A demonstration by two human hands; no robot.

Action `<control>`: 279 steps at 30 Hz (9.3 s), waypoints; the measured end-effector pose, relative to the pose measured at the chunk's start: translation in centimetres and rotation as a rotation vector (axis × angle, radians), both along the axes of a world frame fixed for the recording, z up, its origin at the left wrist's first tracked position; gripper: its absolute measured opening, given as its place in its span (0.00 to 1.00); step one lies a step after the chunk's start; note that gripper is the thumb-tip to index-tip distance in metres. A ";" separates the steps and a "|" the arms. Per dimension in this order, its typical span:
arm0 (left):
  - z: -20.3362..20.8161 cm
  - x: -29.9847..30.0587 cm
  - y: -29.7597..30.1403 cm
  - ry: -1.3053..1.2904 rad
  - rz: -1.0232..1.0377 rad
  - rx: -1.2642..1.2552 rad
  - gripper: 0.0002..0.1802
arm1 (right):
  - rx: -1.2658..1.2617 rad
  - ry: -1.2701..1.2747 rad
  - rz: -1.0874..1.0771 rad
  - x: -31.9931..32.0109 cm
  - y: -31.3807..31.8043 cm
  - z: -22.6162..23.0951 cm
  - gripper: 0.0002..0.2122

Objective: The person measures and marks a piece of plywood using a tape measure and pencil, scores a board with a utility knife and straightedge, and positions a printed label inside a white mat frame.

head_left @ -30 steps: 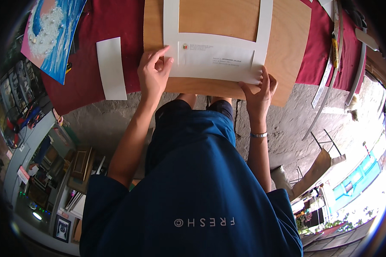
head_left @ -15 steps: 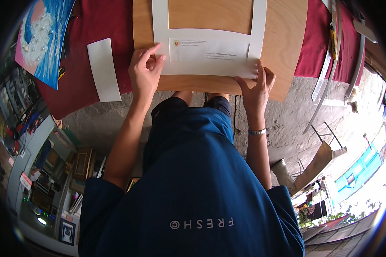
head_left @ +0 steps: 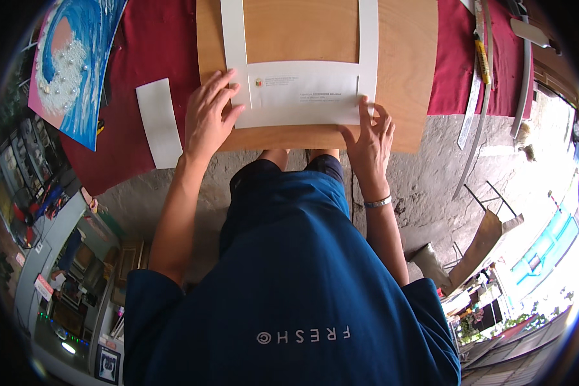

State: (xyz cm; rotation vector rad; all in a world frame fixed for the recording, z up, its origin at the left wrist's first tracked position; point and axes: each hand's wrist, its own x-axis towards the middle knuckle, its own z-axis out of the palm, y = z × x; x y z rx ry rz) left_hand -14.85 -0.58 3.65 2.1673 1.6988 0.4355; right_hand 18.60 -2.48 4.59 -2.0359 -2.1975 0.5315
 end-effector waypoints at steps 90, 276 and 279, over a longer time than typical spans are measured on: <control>29.2 34.3 2.6 -0.716 -0.602 -0.053 0.16 | -0.698 0.334 0.403 30.1 -7.4 -14.9 0.11; 13.3 10.7 -3.5 -1.650 0.893 0.185 0.10 | -0.592 0.892 0.135 19.3 16.7 0.4 0.11; 10.2 12.1 -0.4 -1.609 0.842 0.053 0.09 | -0.430 0.767 0.207 17.0 15.8 -1.9 0.11</control>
